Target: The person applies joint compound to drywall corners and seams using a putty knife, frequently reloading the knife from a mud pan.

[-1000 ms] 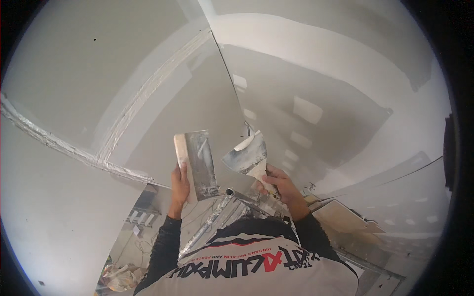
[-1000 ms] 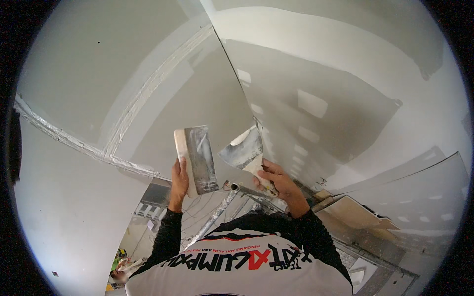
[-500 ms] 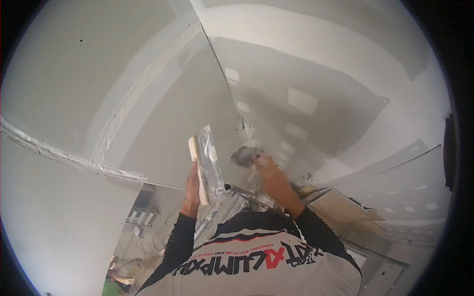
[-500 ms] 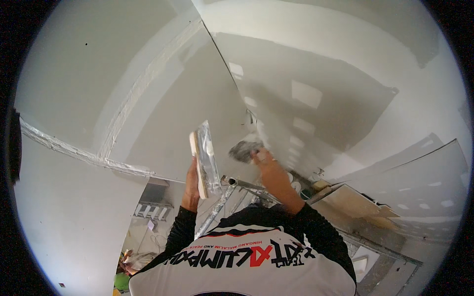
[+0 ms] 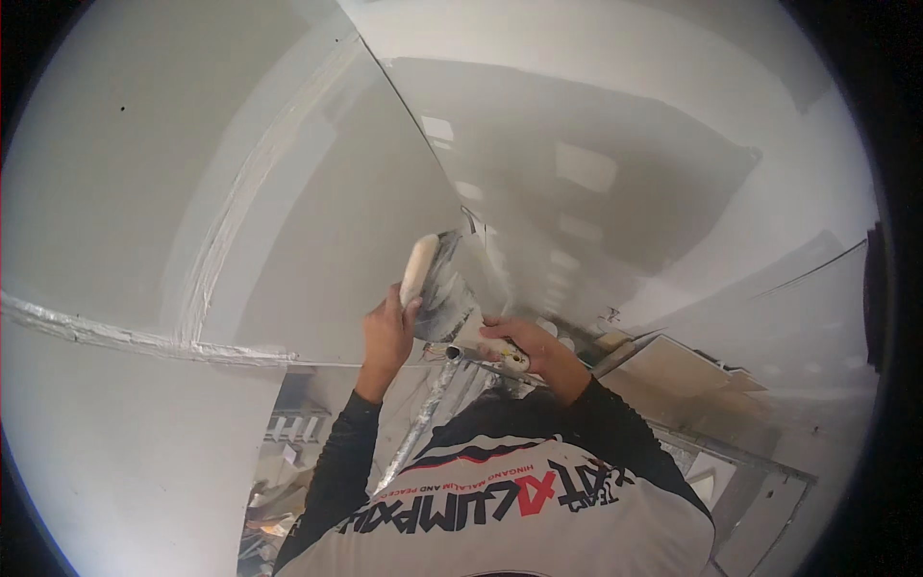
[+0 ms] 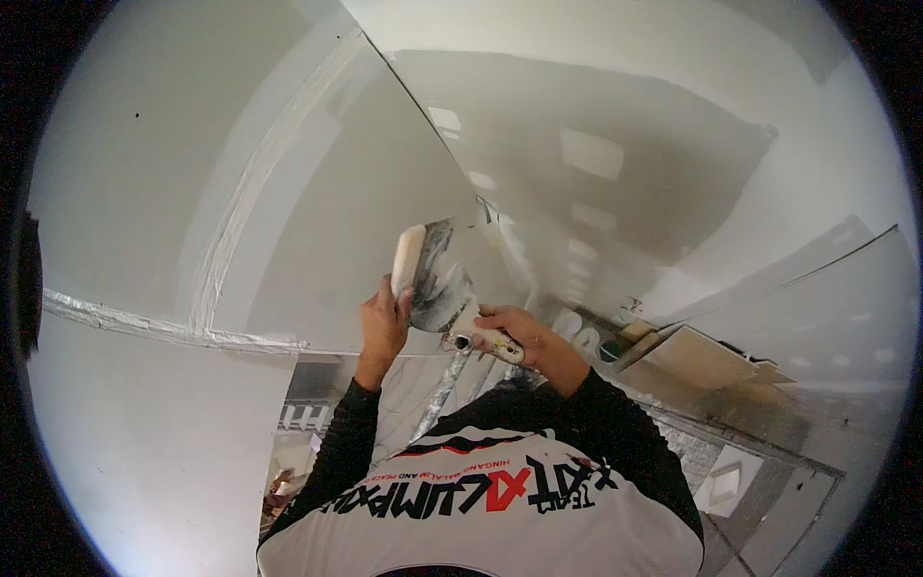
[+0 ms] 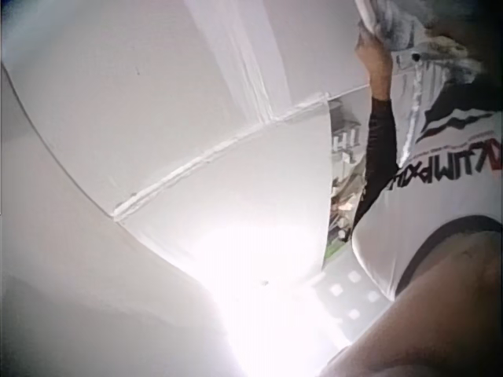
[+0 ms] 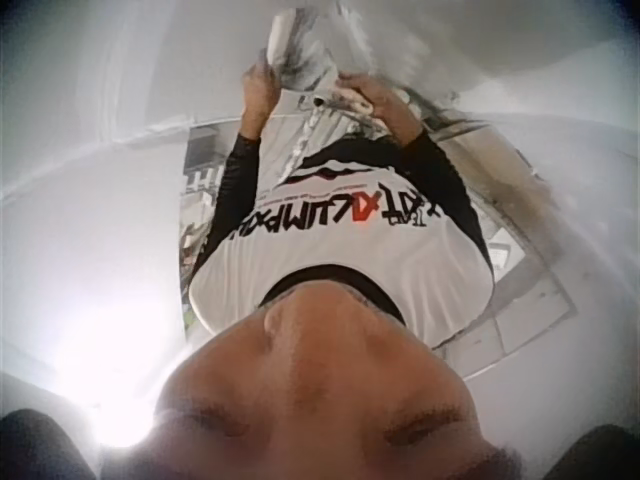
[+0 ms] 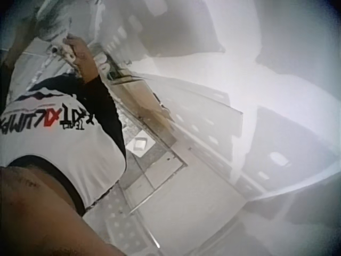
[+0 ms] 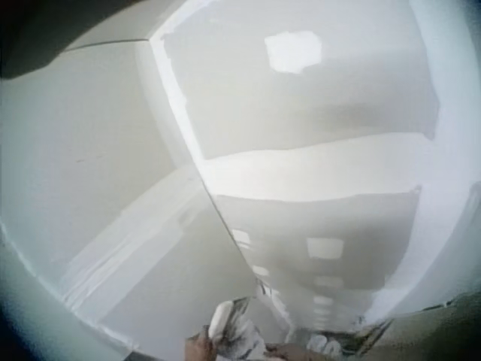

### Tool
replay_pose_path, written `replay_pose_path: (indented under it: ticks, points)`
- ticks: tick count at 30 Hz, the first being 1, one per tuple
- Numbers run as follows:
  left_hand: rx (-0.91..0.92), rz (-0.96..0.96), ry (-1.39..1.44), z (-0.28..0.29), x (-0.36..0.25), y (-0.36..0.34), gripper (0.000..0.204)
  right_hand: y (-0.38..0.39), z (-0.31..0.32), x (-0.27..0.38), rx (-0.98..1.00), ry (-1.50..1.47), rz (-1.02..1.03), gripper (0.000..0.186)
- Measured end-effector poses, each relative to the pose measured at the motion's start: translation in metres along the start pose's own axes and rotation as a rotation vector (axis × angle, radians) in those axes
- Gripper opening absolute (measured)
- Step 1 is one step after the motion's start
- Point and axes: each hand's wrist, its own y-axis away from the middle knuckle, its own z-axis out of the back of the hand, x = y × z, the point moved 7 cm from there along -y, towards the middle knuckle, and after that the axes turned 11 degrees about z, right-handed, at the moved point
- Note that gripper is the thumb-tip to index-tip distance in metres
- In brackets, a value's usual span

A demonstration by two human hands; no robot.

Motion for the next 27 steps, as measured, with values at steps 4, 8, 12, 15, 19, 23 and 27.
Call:
replay_pose_path:
  ticks: [4,8,12,15,19,23,27]
  points:
    - [0.082,-0.171,-0.052,-0.008,-0.01,-0.007,0.03,-0.015,-0.005,0.007,0.077,0.072,0.071,0.039]
    - [0.095,-0.222,-0.067,-0.009,0.002,-0.019,0.031,-0.022,-0.019,0.011,-0.027,0.167,0.116,0.035]
    - [0.127,-0.226,-0.138,-0.005,0.015,-0.036,0.031,-0.029,-0.025,0.01,0.086,0.253,0.216,0.034]
    - [0.188,0.062,-0.078,0.012,0.064,-0.069,0.035,-0.046,-0.039,0.028,0.001,0.334,0.287,0.034]
    - [-0.18,0.075,0.086,0.082,0.1,-0.05,0.04,-0.074,-0.071,0.092,-0.104,0.596,0.636,0.042]
    - [-0.197,0.269,0.103,0.1,0.142,-0.007,0.039,-0.152,-0.156,0.175,-0.173,0.698,1.028,0.047]
    - [-0.167,0.293,0.123,0.082,0.151,0.021,0.035,-0.264,-0.202,0.249,-0.457,0.981,1.439,0.058]
